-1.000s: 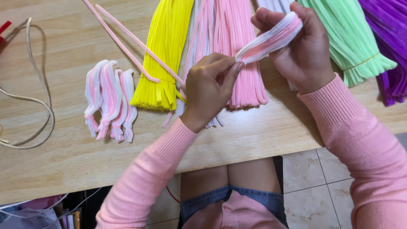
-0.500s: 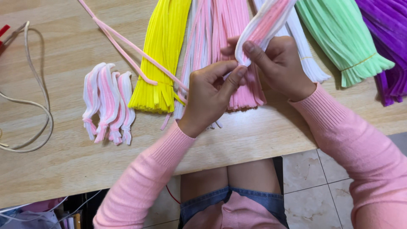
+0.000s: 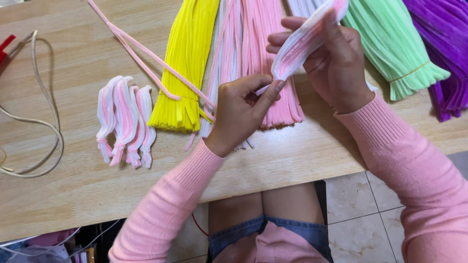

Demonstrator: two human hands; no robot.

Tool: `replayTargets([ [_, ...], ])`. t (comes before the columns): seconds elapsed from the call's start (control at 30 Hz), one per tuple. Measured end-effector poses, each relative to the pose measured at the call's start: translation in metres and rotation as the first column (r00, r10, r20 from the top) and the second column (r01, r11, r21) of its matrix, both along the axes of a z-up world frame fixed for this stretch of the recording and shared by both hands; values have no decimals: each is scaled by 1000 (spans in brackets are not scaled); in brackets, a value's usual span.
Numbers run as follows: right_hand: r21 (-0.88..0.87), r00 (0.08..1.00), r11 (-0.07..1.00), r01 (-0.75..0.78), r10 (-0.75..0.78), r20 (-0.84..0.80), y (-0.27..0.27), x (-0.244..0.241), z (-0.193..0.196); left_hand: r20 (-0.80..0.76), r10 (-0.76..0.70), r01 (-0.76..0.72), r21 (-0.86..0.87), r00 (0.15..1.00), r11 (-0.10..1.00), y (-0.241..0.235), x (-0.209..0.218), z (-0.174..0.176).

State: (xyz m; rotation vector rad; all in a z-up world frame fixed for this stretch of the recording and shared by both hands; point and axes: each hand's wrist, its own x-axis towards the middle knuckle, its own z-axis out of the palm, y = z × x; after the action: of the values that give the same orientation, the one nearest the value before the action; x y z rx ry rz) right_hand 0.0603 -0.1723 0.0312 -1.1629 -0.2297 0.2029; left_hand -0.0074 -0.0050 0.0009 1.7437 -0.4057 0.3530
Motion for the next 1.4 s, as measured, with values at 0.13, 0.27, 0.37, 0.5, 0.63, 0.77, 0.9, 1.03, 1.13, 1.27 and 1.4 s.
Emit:
replayTargets([
  [0.13, 157, 994, 985, -72, 84, -76, -9, 9, -5, 11, 91, -91, 19, 996, 996, 3, 5, -6],
  [0.27, 188, 996, 979, -80, 86, -25, -9, 9, -8, 119, 238, -251, 116, 964, 961, 6, 8, -7],
  [0.37, 250, 995, 967, -52, 73, -74, -9, 11, -8, 182, 288, -323, 200, 940, 925, 8, 11, -9],
  [0.5, 194, 999, 981, -5, 13, -44, -6, 14, -9, 139, 224, -239, 102, 965, 966, 8, 10, -10],
  [0.63, -358, 883, 931, 73, 106, 456, 1, 0, -13, 74, 130, -132, 22, 989, 991, 4, 5, -3],
  [0.77, -382, 859, 920, -92, 267, 437, 3, -8, -16, 131, 47, -54, 49, 990, 997, 0, -1, 0],
  [0.9, -352, 869, 913, -205, 335, 364, 1, -8, -21, 156, 73, -82, 55, 985, 995, -7, -9, 1],
  [1.03, -330, 907, 924, -193, 296, 299, 3, -8, -18, 187, 45, -54, 44, 981, 998, -10, -10, 2],
  [1.13, -383, 843, 922, -56, 249, 476, 4, -5, -14, 242, 35, -59, 93, 970, 994, -9, -10, 0],
  [1.27, -312, 868, 945, -102, 238, 435, 1, 1, -19, 247, 60, -81, 77, 967, 994, -8, -7, -4],
  [1.4, -305, 873, 947, -101, 232, 429, 1, 3, -21, 242, 79, -99, 70, 967, 993, -9, -5, -7],
])
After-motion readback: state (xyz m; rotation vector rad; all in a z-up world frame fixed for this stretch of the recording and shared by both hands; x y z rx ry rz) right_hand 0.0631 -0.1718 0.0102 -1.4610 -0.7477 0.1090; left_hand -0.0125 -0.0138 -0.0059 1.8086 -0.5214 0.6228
